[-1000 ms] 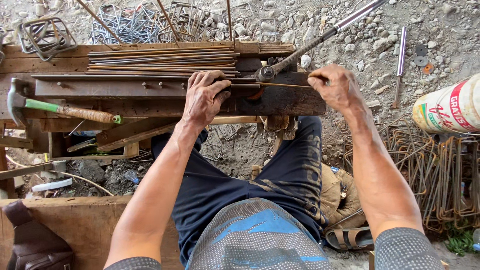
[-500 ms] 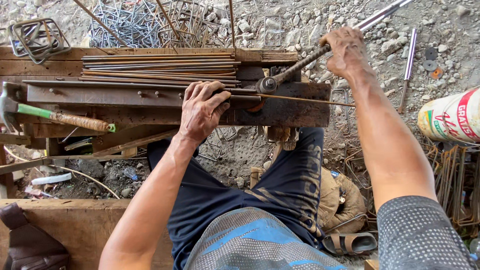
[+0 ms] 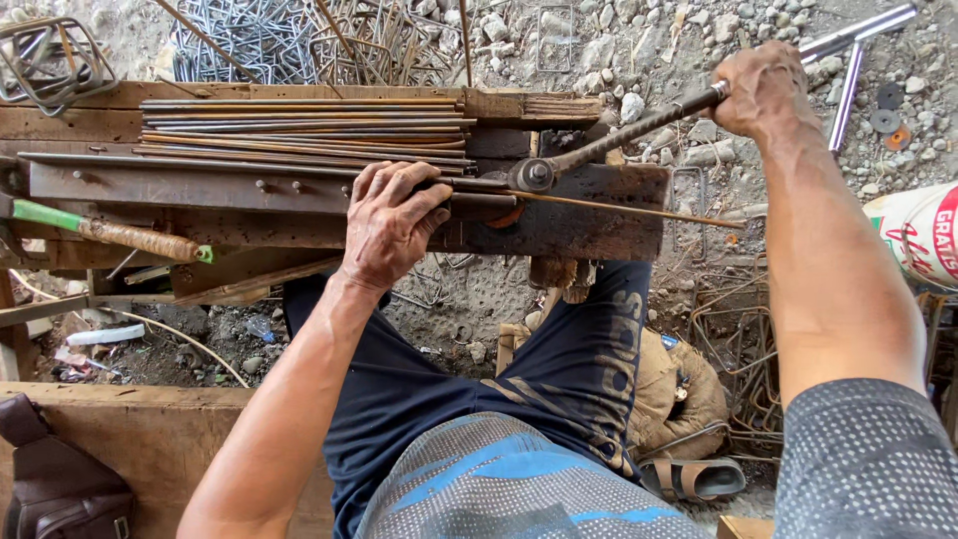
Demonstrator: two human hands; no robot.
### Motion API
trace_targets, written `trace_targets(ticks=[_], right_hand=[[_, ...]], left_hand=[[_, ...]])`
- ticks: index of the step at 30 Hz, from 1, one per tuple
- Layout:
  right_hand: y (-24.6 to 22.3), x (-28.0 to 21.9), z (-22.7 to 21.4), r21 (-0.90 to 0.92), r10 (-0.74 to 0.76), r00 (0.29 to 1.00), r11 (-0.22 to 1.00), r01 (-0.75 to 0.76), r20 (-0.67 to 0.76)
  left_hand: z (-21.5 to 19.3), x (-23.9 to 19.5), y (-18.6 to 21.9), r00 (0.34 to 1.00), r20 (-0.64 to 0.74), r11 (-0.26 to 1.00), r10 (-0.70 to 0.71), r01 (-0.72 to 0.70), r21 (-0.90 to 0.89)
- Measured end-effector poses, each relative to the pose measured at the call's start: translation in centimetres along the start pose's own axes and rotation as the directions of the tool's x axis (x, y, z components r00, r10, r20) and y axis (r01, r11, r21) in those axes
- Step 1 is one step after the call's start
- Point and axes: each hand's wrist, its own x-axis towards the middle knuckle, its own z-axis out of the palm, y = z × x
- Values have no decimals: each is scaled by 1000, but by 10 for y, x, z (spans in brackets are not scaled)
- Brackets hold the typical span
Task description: The person operates a manual metal bending machine to bend thin metal rods into rectangular shapes. They insert the rods into the machine, rotate the crank to bend them, and then remove the finished pieces.
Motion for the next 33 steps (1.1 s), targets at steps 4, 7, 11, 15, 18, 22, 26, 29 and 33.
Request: trace_targets(ticks=[4,7,11,15,18,22,26,29,33], right_hand=[[-6,-3,-11,104,55,997,993,-61,60],[-6,-8,-10,142,93,992,984,-105,89],[-8,-12,-23,194,155,952,958,-210,263],[-10,-31,-13,310,196,973,923,-226,123],[-9,-56,-4,681,290,945,662,-313,152],[-28,-117,-4,509,281,921,771,-384,270],[-41,-166,28,455,294,956,851,-262,-1],[-55,-199,17,567,309,948,768,-299,82],[-59,-206,19,537,343,937,780,-321,63]], left_hand=[[-2,0,0,1000,-9,1000,-3,2,-15],[0,-3,2,1000,-15,1000,8,-8,-15],[3,-6,1,1000,0,1000,20,-20,2],[6,-7,-1,999,-27,999,34,-33,35],[8,-7,-1,1000,-5,999,28,-28,27],[9,-10,-1,999,-24,1000,30,-30,3],[26,-22,-3,991,-55,992,-123,121,-31],[16,-37,53,922,-117,917,-369,341,-207],[39,-60,143,734,378,323,-564,617,-717]])
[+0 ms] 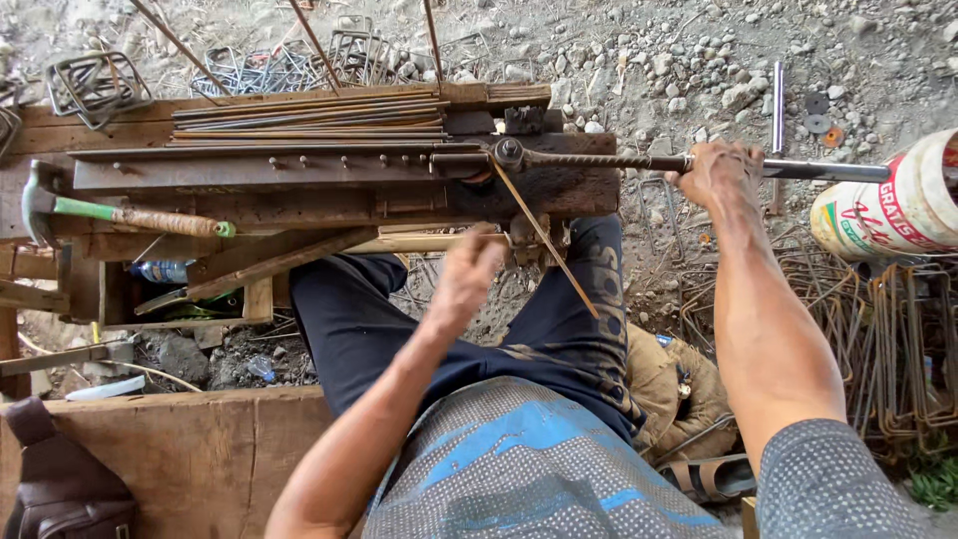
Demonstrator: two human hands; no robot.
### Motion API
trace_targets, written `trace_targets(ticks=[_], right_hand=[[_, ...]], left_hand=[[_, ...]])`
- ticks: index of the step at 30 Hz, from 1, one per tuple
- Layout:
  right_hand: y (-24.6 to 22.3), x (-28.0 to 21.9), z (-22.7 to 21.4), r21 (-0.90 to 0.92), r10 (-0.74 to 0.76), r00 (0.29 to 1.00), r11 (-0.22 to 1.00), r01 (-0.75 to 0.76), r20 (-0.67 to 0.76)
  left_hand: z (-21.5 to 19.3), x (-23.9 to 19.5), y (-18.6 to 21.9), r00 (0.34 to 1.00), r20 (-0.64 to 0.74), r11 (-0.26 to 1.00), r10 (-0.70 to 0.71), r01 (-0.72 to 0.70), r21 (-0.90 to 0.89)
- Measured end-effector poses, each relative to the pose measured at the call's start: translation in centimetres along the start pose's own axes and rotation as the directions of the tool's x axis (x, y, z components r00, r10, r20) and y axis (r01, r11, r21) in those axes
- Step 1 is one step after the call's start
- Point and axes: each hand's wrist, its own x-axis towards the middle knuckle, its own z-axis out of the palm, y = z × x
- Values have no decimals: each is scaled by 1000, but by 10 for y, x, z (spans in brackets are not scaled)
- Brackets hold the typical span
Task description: The person operates a manual metal bending machine to bend thin metal rods into rectangular shapes. They insert the rods into the machine, rotate the crank to bend them, and then remove the finished pieces.
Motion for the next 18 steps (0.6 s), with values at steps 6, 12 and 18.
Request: trace_targets(ticks=[6,12,18], right_hand=[[-10,-18,-11,52,23,1000,998,-23,2],[6,-43,19,83,60,998,995,-61,8],[-12,-118,10,195,82,997,977,-81,2]], left_hand=[[74,-20,-35,896,426,622,-128,407,-669],[51,-28,-40,905,380,642,-193,409,-648],[4,-34,-31,898,392,745,-202,401,-534]])
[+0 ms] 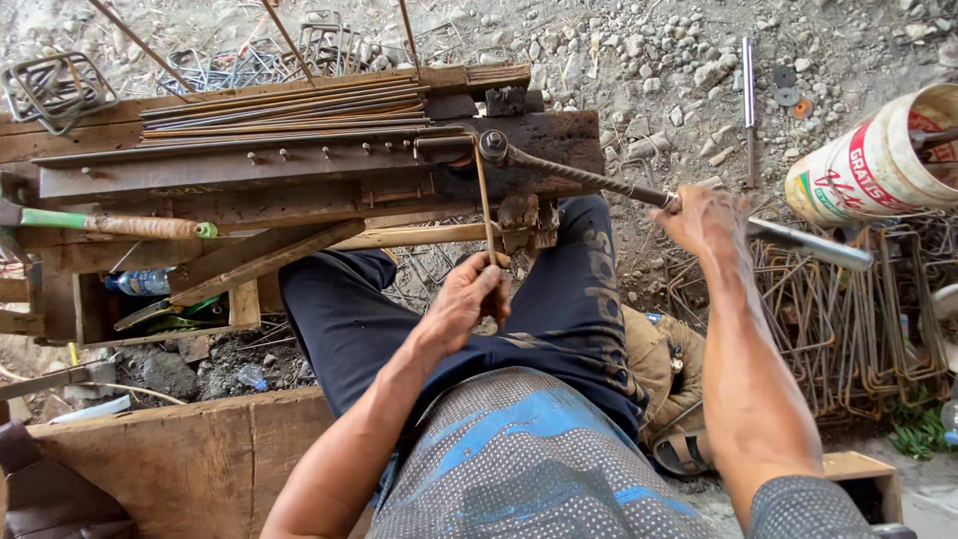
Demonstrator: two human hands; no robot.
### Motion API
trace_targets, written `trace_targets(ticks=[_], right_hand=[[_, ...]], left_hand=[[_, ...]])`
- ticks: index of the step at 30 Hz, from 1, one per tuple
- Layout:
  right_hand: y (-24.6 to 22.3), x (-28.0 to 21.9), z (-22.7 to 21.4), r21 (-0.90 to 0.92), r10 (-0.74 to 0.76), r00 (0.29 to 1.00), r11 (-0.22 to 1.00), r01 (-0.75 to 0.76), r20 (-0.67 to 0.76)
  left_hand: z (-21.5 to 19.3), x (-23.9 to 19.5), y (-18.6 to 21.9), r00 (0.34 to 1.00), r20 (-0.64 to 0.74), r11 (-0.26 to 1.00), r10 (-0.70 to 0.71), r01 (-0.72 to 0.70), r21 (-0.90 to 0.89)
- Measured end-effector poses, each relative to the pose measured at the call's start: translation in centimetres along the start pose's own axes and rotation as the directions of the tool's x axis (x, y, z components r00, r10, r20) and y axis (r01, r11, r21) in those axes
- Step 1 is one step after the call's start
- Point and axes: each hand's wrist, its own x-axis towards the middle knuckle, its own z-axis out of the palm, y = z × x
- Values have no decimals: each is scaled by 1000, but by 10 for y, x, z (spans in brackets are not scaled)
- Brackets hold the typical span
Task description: The person operates a manual metal bending machine to bend thin metal rods into rectangular shapes. They insert the rods into the machine, rotate the crank to bend them, and then remove the finished pieces.
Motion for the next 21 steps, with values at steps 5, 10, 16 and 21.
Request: trace_targets(ticks=[5,10,16,21], right_hand=[[-15,-59,15,97,85,994,991,-91,65],[10,-24,41,23,87,993,996,-89,79],[19,24,31,125,-39,991,991,56,-131],[5,33,13,162,-81,982,981,109,-169]], left_hand=[[-25,-17,26,998,-20,992,-55,57,109],[-37,-21,25,999,14,978,-29,26,205],[-30,-26,24,993,41,960,-107,93,266],[-31,-19,9,996,60,971,-68,52,234]])
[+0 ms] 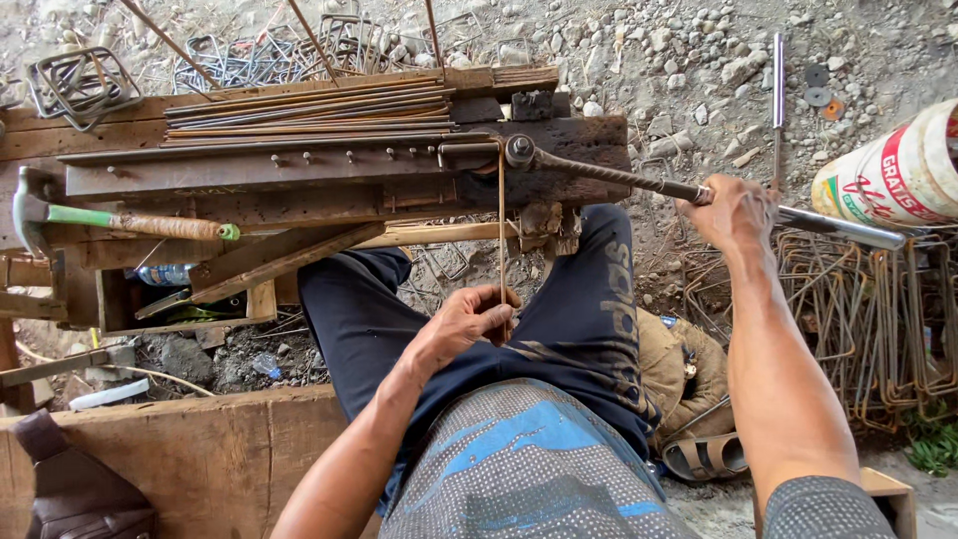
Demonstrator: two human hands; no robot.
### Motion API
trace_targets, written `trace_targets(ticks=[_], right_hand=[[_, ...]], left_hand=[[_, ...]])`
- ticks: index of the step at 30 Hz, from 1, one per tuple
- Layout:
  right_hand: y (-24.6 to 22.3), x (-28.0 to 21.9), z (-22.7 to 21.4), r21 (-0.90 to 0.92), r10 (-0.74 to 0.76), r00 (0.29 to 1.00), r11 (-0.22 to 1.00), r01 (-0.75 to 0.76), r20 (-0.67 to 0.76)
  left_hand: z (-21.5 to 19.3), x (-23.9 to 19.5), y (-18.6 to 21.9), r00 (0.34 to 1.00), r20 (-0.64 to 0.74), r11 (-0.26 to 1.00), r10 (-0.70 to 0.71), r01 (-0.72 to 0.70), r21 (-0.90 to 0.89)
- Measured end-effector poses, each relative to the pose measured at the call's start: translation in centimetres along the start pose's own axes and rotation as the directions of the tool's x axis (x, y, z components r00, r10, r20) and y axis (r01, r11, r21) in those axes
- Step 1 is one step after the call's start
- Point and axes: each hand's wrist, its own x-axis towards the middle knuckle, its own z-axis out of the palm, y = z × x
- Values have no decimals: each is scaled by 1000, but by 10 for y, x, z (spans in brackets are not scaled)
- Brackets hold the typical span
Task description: The person operates a manual metal bending machine to bend thin metal rods into rectangular shapes. They insert the rods into the machine, rotate the crank to bend them, and then remove the finished pieces.
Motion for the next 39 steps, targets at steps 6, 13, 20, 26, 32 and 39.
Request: trace_targets(ticks=[6,13,20,26,32,39], right_hand=[[10,12,11,-19,-4,999,1000,3,-50],[5,12,8,-55,-5,994,998,-1,-113],[51,44,49,-195,-38,989,981,10,-140],[53,47,48,-239,-33,994,971,6,-107],[44,28,42,-192,-46,991,981,21,-128],[36,23,38,-194,-76,980,980,40,-184]], left_hand=[[-2,6,-6,1000,1,1000,-23,23,5],[5,-4,11,1000,-27,998,-16,17,66],[42,-23,70,990,136,855,41,36,-518],[72,-13,125,998,9,698,68,-41,-715],[14,-55,120,981,193,873,5,90,-480],[5,-83,104,986,3,986,-164,164,14]])
